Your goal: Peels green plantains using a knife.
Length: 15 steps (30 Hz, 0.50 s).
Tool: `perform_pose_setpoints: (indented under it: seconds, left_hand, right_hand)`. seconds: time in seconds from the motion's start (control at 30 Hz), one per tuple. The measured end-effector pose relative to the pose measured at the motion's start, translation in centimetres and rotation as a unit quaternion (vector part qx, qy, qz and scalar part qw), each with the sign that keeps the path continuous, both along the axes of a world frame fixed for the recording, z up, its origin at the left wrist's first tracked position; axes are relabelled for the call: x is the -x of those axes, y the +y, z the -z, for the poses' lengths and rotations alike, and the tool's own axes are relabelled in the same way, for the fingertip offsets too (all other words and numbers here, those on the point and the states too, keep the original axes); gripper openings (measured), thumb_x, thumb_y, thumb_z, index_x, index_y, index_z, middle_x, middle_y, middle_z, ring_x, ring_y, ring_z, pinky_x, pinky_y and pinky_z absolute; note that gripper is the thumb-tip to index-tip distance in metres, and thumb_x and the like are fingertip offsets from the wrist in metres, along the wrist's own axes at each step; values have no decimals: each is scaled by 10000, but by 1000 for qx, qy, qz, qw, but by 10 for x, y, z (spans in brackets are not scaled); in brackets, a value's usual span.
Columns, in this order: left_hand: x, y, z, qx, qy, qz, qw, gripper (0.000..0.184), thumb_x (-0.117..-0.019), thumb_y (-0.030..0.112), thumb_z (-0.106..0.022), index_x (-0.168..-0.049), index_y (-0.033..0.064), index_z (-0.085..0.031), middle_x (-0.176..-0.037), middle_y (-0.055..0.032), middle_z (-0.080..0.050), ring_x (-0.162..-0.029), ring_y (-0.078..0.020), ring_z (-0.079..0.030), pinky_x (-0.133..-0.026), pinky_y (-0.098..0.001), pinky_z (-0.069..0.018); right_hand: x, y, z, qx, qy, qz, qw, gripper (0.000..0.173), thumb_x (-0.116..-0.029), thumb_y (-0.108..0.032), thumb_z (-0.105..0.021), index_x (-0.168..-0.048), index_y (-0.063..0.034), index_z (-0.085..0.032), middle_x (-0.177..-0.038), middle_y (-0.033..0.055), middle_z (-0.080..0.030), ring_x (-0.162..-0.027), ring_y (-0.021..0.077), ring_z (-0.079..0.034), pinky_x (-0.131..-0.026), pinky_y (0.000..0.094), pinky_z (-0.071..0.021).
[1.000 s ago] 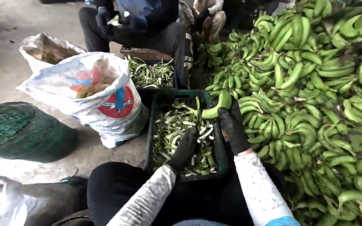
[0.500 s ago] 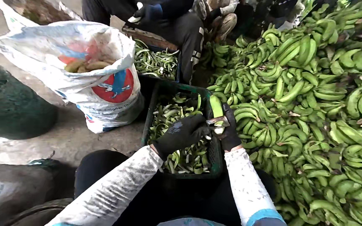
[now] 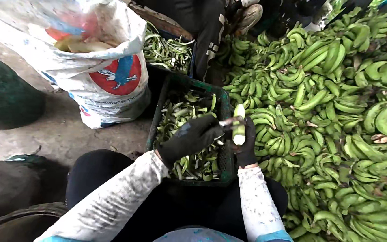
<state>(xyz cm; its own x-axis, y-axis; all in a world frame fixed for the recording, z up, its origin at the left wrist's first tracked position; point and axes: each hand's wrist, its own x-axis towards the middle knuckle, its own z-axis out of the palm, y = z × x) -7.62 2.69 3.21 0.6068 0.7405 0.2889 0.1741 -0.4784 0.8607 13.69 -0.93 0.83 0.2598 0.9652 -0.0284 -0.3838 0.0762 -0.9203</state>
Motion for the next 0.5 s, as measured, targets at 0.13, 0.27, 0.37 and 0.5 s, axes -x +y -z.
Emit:
perform_pose_setpoints:
  seconds: [0.13,0.27,0.37,0.5]
  left_hand:
    - [-10,-9,14,-8,-1,54,999,290,-1047,327,-556,-1199,103,-658,-930,-21,-667,-785,-109,-643,-721,-333,-578]
    - [-5,21,29,-159,78,-137,975,321,-970,283,-662,-1240,109,-669,-1044,-166,-667,-942,-351,-670,-795,-556,-560]
    - [10,39,20,-129,62,-231,963,375,-1016,335,-602,-1291,82,-623,-1111,-197,-647,-1010,-369,-653,-854,-561,-540]
    - [9,14,8,-128,-15,-139,982,374,-1037,315,-569,-1276,35,-637,-1108,-130,-683,-987,-223,-673,-890,-432,-565]
  right_hand:
    - [0,-9,0,-11,-142,21,990,328,-1049,-371,-483,-1309,-196,-580,-989,-31,-681,-811,46,-659,-677,243,-583]
    - [14,-6,21,38,-43,-64,996,311,-1067,-391,-424,-1129,-173,-637,-781,-20,-659,-590,58,-607,-519,229,-537]
    - [19,-9,20,47,35,-104,993,376,-1079,-364,-354,-1211,-129,-617,-855,49,-702,-643,119,-672,-552,272,-590]
    - [7,-1,8,-3,10,-37,999,369,-1049,-477,-427,-1215,-202,-608,-905,-13,-707,-706,78,-678,-568,259,-585]
